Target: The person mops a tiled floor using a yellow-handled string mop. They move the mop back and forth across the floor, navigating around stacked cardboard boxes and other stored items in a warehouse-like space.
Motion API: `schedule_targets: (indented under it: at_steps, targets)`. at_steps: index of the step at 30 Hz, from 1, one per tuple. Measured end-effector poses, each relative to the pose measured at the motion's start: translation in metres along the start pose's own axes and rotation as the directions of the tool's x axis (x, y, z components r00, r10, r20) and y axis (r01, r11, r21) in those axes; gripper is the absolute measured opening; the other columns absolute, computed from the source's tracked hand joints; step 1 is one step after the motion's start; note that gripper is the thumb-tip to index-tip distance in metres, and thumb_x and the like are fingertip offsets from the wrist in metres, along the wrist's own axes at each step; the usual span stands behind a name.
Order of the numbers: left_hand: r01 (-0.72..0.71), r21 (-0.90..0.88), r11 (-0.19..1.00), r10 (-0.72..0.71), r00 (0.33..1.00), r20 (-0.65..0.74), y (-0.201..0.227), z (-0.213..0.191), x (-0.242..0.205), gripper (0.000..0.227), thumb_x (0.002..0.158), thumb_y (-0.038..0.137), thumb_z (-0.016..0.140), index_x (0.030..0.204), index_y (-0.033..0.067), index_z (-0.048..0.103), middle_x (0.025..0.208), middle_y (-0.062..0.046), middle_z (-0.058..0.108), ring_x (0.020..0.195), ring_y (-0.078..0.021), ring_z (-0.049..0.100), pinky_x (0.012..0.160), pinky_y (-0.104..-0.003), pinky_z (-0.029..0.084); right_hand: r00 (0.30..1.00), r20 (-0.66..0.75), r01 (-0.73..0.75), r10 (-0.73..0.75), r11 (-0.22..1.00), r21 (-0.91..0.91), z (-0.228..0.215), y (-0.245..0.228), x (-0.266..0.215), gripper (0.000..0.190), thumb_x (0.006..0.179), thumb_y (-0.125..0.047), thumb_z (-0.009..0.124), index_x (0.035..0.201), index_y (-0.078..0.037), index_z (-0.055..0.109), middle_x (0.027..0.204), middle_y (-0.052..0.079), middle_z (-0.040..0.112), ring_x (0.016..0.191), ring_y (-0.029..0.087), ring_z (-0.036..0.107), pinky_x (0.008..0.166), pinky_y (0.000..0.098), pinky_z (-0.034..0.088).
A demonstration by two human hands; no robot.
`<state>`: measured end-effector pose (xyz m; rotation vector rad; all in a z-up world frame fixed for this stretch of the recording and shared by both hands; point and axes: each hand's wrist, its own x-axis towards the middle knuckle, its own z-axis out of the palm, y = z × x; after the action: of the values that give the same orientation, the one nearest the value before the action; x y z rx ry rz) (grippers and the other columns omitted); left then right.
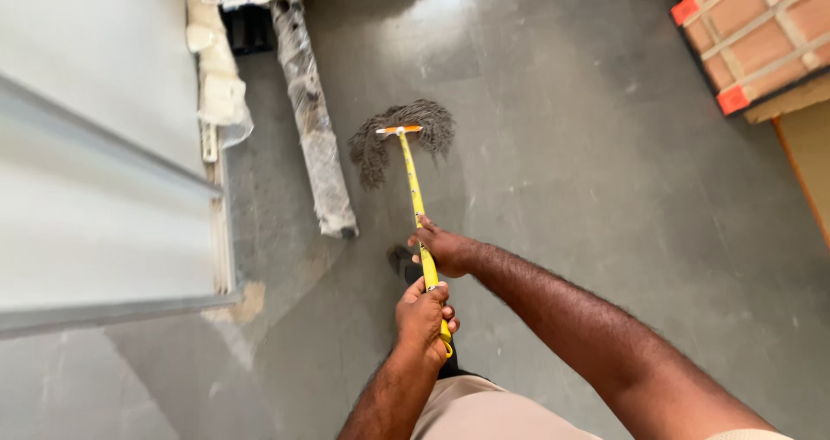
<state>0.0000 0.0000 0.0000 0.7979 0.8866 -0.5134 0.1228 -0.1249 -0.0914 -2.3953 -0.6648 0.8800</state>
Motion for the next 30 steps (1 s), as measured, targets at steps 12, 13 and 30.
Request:
schedule_targets:
  at_steps: [12,13,30]
  targets:
    - [-0.032,0.002,0.999,0.032,0.999,-0.039,0.190,0.136,0.136,0.034,0.094,0.005,0.059,0.128,0.0094,0.060,0.084,-0.004,0.055,0.055,-0.0105,0.048,0.044,-0.027,0.042,0.963,-0.138,0.197,-0.231,0.954,-0.227,-0.193,0.057,0.176,0.033,0.086,-0.010,0.072,0.115,-0.016,0.057,0.140,0.013,0.054,0.156,0.043,0.030,0.120,0.0476,0.039]
    - [-0.039,0.033,0.999,0.041,0.998,-0.049,0.203,0.141,0.144,0.033,0.095,0.008,0.057,0.129,0.0095,0.059,0.085,-0.004,0.057,0.056,-0.0112,0.049,0.045,-0.028,0.043,0.980,-0.118,0.135,-0.158,0.973,-0.187,-0.205,0.059,0.187,0.032,0.087,-0.010,0.071,0.115,-0.016,0.057,0.146,0.017,0.047,0.150,0.042,0.036,0.117,0.0478,0.041]
    - [-0.350,0.675,0.649,0.585,0.797,-0.149,0.467,0.278,0.227,0.062,0.088,0.011,0.063,0.149,0.0107,0.050,0.126,-0.009,0.060,0.088,-0.0191,0.074,0.070,-0.032,0.064,0.947,-0.115,0.250,-0.299,0.913,-0.322,-0.430,0.100,0.444,0.031,0.087,-0.028,0.074,0.112,-0.012,0.064,0.135,0.019,0.055,0.144,0.039,0.044,0.118,0.0551,0.032]
